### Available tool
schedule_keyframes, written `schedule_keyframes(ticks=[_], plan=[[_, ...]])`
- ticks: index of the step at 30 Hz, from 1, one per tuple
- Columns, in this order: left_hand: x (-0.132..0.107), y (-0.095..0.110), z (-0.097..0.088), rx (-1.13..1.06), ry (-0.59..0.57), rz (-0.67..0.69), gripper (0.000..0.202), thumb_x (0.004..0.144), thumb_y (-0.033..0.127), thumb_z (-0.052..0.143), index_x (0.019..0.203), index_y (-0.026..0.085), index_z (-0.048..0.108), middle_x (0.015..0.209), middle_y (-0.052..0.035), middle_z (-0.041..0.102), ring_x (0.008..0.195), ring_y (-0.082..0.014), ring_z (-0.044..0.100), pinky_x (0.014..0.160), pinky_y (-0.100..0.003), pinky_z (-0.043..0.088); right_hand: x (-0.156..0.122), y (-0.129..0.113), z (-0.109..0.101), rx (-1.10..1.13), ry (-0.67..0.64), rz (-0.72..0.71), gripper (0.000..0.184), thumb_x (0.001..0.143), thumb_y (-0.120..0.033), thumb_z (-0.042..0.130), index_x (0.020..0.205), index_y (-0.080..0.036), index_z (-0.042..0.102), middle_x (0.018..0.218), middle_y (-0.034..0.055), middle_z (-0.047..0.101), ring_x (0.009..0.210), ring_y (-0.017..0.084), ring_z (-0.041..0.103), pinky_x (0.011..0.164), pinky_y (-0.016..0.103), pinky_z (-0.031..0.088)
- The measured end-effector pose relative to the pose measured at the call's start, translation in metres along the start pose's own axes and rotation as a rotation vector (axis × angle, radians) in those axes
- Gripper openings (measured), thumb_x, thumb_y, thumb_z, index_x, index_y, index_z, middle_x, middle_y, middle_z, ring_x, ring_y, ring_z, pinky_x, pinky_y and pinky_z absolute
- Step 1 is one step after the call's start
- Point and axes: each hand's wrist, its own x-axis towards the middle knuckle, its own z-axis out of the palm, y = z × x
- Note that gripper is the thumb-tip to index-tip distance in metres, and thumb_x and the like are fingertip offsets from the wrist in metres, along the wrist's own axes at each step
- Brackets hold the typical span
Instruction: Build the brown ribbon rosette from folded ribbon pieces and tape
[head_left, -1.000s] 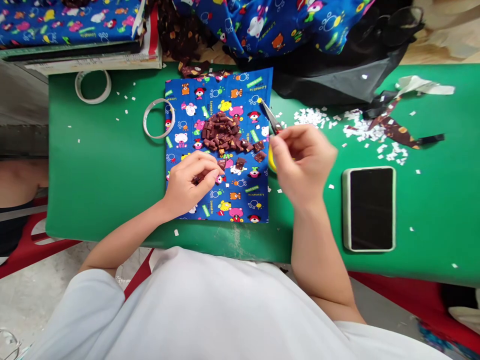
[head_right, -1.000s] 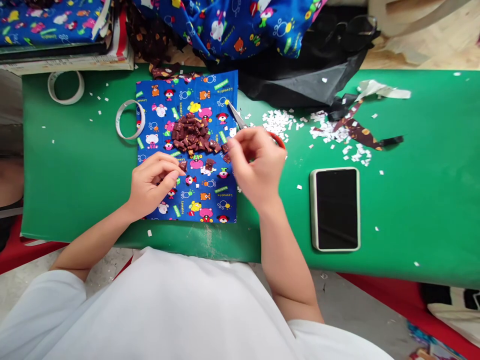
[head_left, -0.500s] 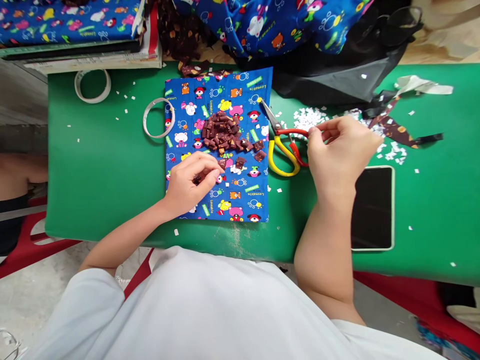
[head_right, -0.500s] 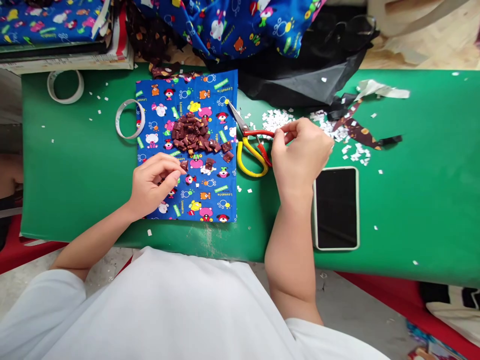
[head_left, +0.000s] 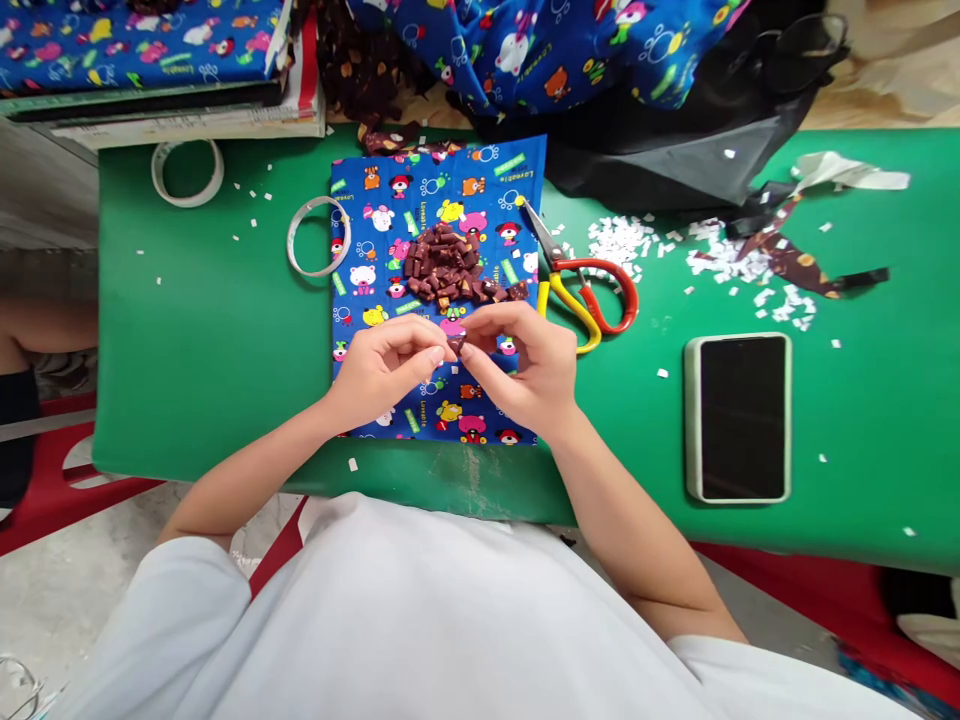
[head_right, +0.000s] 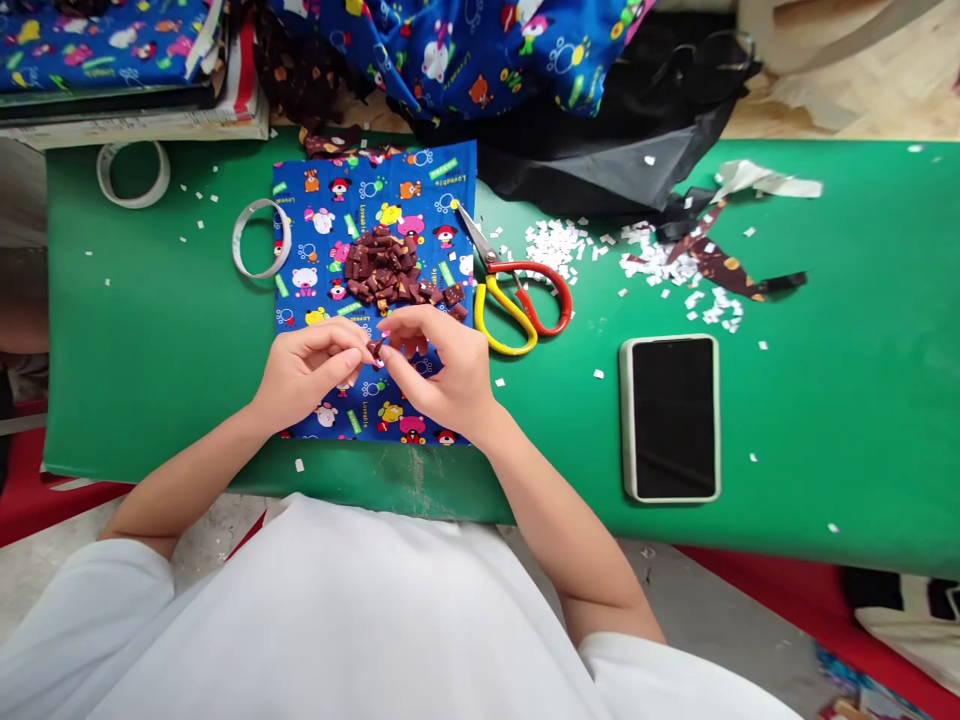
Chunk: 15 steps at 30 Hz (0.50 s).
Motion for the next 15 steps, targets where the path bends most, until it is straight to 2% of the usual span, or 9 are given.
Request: schedule_keyframes(ticks=[5,9,12,15], plan=[[-0.0012,-0.0033,-0.002,-0.154,-0.069,-0.108,0.031,0.084,0.047,0.066,0.074,0.017,0.068,0.085,-0.0037,0.066,0.058,-0.0067,0.055,0.054,-0.023,0.049,0.0,0.0011,-0.0025,0.111,-0.039,0.136,0.013,0.084,-0.032,0.065,0.088,-0.02,0.066,0.075,0.0017,0.067,0.065,0.013,0.061,0.058,0.027,0.051],[-0.0019,-0.007,-0.0025,-0.212,-0.077,-0.138,0.028,0.084,0.044,0.067,0.074,0.018,0.068,0.083,-0.0025,0.064,0.055,-0.0057,0.052,0.052,-0.022,0.047,0.0007,0.0013,-0.0025,0.167,-0.037,0.129,0.014,0.084,-0.035,0.066,0.082,-0.021,0.067,0.074,0.0022,0.067,0.065,0.013,0.061,0.058,0.027,0.05],[-0.0017,-0.0085,-0.0024,-0.234,-0.068,-0.16,0.03,0.083,0.047,0.067,0.076,0.018,0.066,0.081,-0.0018,0.064,0.054,-0.0062,0.052,0.051,-0.023,0.047,0.0009,0.0004,-0.0007,0.162,-0.027,0.119,0.016,0.084,-0.035,0.066,0.076,-0.021,0.065,0.069,0.0013,0.066,0.064,0.013,0.059,0.057,0.027,0.049],[-0.001,-0.0074,-0.0024,-0.199,-0.007,-0.147,0.035,0.079,0.054,0.069,0.082,0.02,0.062,0.08,-0.001,0.062,0.056,-0.007,0.053,0.05,-0.022,0.047,0.001,-0.0002,0.0001,0.123,-0.017,0.152,0.02,0.084,-0.039,0.066,0.075,-0.021,0.063,0.068,0.0012,0.065,0.063,0.013,0.058,0.057,0.028,0.048]])
